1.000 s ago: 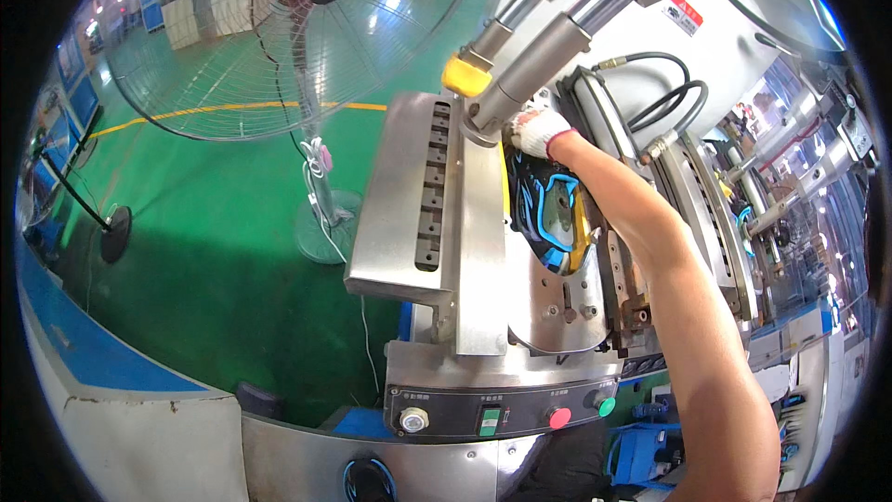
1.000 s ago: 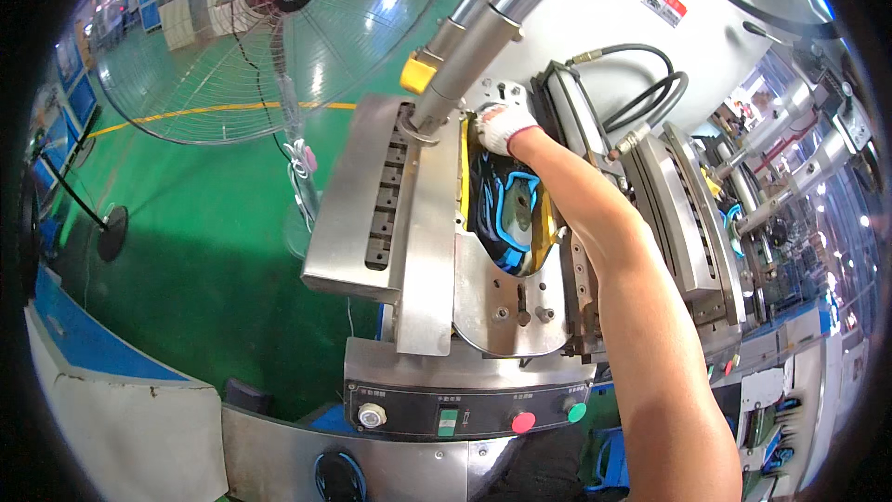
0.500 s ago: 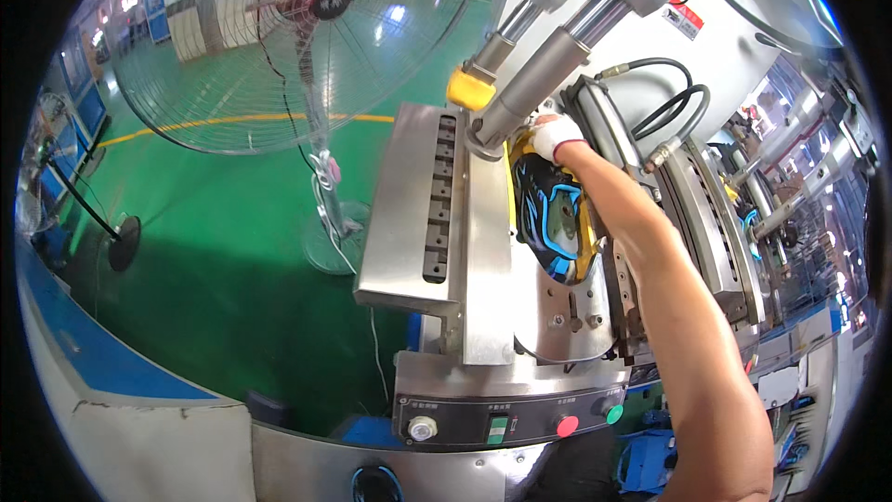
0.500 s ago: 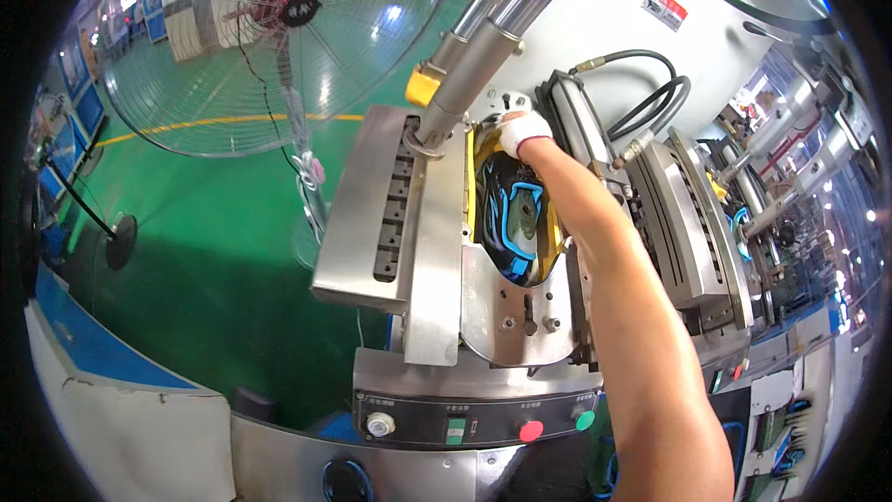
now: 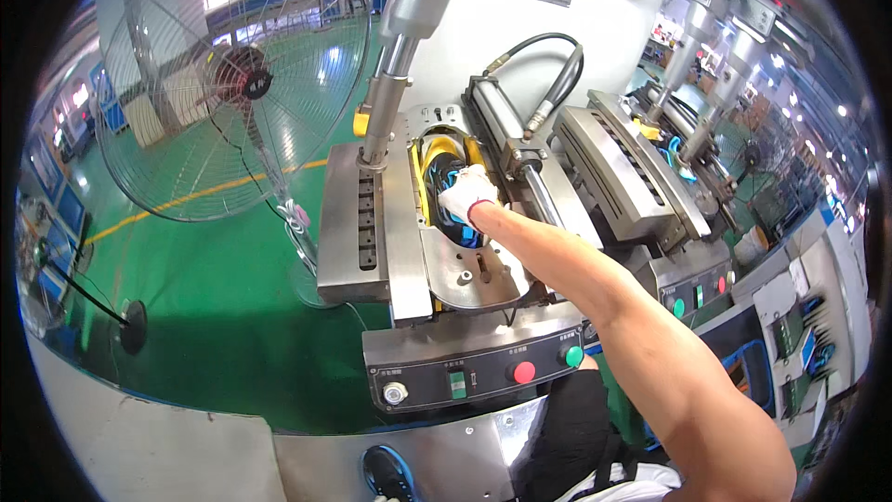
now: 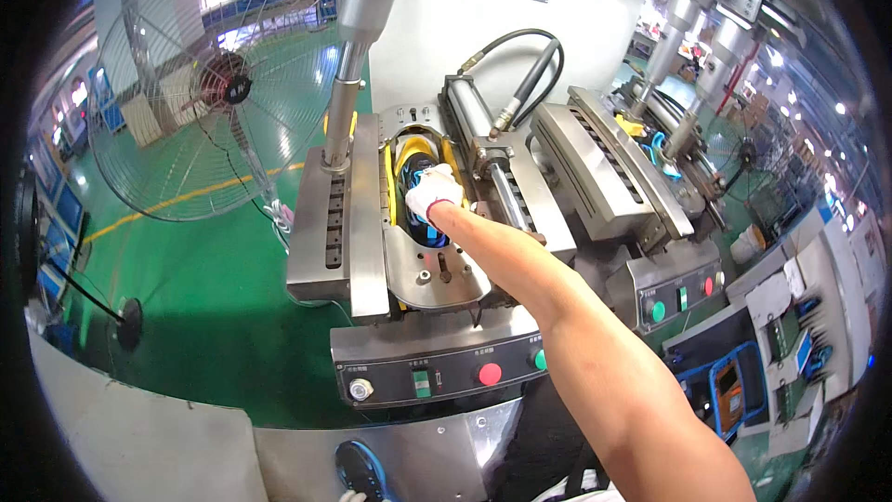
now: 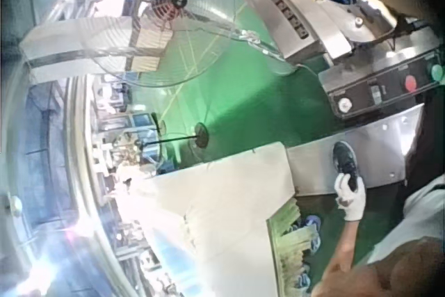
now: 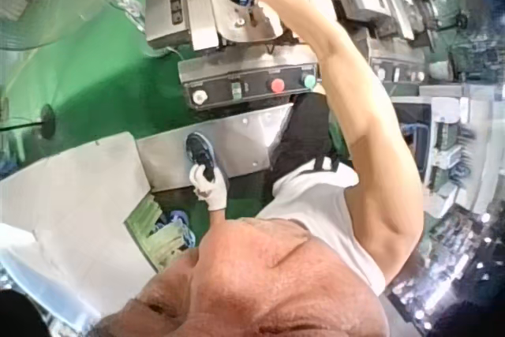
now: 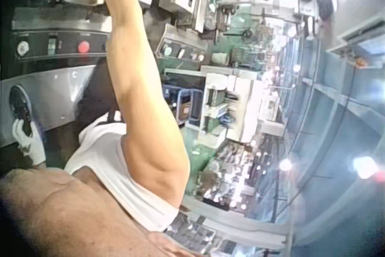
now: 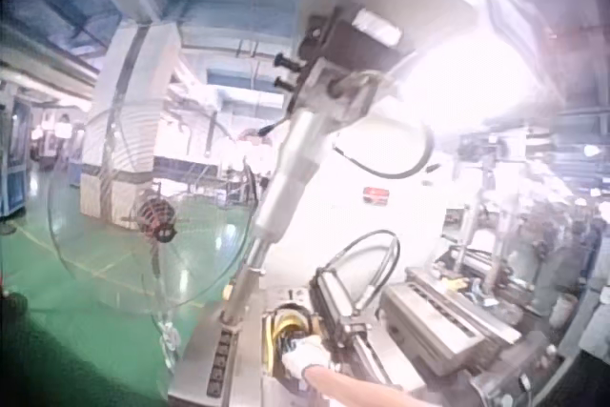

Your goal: The person places shoes into the pressing machine molds, operates the machine buttons, removes the pressed shoes, and loads them onto the conveyor belt.

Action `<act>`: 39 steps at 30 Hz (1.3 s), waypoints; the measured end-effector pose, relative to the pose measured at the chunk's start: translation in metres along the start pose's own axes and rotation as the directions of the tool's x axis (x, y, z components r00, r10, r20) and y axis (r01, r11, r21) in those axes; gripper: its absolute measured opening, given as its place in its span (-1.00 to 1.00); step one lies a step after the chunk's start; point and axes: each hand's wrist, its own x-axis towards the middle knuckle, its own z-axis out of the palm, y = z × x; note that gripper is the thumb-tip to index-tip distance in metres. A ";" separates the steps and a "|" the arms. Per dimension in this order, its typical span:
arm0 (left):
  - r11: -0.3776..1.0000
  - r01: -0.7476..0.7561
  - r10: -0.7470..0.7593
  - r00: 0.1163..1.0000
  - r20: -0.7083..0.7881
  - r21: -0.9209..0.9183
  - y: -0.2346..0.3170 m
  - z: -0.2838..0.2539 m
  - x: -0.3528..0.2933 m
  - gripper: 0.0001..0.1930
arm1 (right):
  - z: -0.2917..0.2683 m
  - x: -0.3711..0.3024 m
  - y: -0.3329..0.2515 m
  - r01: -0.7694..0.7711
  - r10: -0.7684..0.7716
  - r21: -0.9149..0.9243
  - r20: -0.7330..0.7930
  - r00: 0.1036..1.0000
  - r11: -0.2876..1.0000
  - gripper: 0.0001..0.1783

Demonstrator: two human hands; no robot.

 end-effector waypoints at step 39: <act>0.965 0.155 -0.036 0.878 0.477 -0.213 0.203 -0.009 -0.018 -0.71 | -0.215 -0.342 0.376 0.523 -0.664 0.480 0.184 0.725 0.704 0.12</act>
